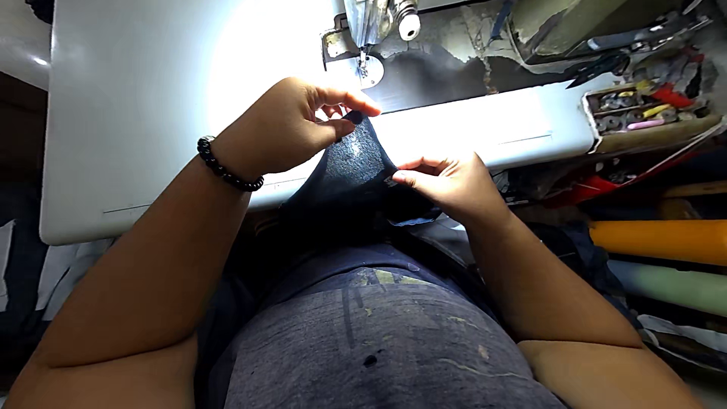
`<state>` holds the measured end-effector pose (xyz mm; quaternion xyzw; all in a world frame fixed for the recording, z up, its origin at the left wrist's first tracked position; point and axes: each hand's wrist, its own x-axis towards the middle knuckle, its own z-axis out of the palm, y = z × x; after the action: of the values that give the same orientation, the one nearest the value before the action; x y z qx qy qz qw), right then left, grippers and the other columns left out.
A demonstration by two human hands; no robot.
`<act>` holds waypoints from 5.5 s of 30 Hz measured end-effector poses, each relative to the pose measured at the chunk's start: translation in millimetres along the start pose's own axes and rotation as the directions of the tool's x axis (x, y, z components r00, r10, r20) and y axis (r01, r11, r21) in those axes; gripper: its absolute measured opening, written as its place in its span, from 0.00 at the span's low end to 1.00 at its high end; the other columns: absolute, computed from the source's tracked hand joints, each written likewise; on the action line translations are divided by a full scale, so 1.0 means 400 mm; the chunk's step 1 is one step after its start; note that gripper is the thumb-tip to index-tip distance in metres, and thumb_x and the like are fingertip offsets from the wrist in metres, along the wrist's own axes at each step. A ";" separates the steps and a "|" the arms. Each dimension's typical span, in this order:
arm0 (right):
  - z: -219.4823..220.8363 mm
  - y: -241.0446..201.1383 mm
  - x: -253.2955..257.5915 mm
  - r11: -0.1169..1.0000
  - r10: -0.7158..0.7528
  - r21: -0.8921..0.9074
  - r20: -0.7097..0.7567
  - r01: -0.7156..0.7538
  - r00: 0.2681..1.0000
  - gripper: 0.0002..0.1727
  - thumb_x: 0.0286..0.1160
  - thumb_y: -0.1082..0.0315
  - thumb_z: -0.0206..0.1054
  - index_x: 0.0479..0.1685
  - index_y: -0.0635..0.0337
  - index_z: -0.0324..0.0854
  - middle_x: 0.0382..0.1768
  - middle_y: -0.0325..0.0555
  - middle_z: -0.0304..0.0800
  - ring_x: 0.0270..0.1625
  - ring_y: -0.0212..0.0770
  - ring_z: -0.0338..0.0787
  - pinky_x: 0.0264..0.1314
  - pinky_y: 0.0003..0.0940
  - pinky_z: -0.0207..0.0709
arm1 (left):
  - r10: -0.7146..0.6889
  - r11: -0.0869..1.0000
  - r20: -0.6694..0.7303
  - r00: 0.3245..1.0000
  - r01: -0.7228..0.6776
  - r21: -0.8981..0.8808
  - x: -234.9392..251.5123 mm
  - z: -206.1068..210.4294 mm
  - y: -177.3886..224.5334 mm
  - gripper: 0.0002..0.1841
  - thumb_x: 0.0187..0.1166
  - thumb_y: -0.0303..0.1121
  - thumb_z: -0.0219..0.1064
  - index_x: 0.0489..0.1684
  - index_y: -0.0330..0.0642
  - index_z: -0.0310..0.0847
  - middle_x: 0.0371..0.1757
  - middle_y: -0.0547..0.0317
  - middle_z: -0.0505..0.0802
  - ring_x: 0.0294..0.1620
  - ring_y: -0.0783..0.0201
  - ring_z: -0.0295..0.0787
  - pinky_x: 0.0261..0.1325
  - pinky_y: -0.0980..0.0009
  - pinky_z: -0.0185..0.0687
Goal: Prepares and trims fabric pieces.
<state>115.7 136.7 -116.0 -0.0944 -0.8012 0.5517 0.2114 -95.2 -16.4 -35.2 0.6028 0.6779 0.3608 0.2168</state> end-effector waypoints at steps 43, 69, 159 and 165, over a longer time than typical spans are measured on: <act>0.085 -0.014 -0.004 0.858 -0.470 -0.202 0.065 0.473 0.880 0.08 0.74 0.76 0.65 0.42 0.68 0.90 0.39 0.51 0.94 0.44 0.35 0.93 0.50 0.28 0.85 | 0.111 0.428 0.162 0.981 0.100 -0.898 -0.068 0.149 -0.094 0.22 0.80 0.18 0.53 0.71 0.42 0.58 0.43 0.65 0.89 0.40 0.73 0.89 0.47 0.76 0.87; 0.038 0.011 0.067 0.956 -0.205 -0.226 -0.064 0.186 0.977 0.06 0.75 0.69 0.69 0.35 0.62 0.88 0.28 0.36 0.91 0.29 0.17 0.85 0.36 0.14 0.79 | -0.152 0.897 0.029 0.988 0.151 -0.415 0.011 0.105 -0.085 0.17 0.91 0.41 0.53 0.54 0.41 0.85 0.47 0.66 0.92 0.49 0.75 0.89 0.54 0.75 0.85; -0.020 -0.021 0.083 0.977 -0.123 -0.160 0.101 0.138 0.987 0.10 0.75 0.60 0.71 0.44 0.56 0.87 0.38 0.30 0.90 0.41 0.14 0.86 0.47 0.12 0.79 | -0.049 0.939 0.298 0.953 0.146 -0.312 0.034 0.126 -0.018 0.05 0.77 0.30 0.72 0.45 0.41 0.90 0.40 0.68 0.95 0.41 0.84 0.89 0.47 0.84 0.84; -0.017 -0.015 0.083 0.990 -0.118 -0.063 0.110 0.125 0.987 0.07 0.76 0.64 0.71 0.42 0.57 0.87 0.37 0.30 0.89 0.40 0.15 0.86 0.46 0.11 0.79 | -0.041 0.943 0.294 0.955 0.135 -0.305 0.030 0.126 -0.018 0.07 0.77 0.31 0.72 0.47 0.41 0.91 0.41 0.67 0.95 0.41 0.84 0.88 0.47 0.84 0.84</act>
<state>89.5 153.1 -100.5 -0.0234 -0.8344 0.5137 0.1984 -65.3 6.5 -71.3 0.5734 0.5983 0.3663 0.4232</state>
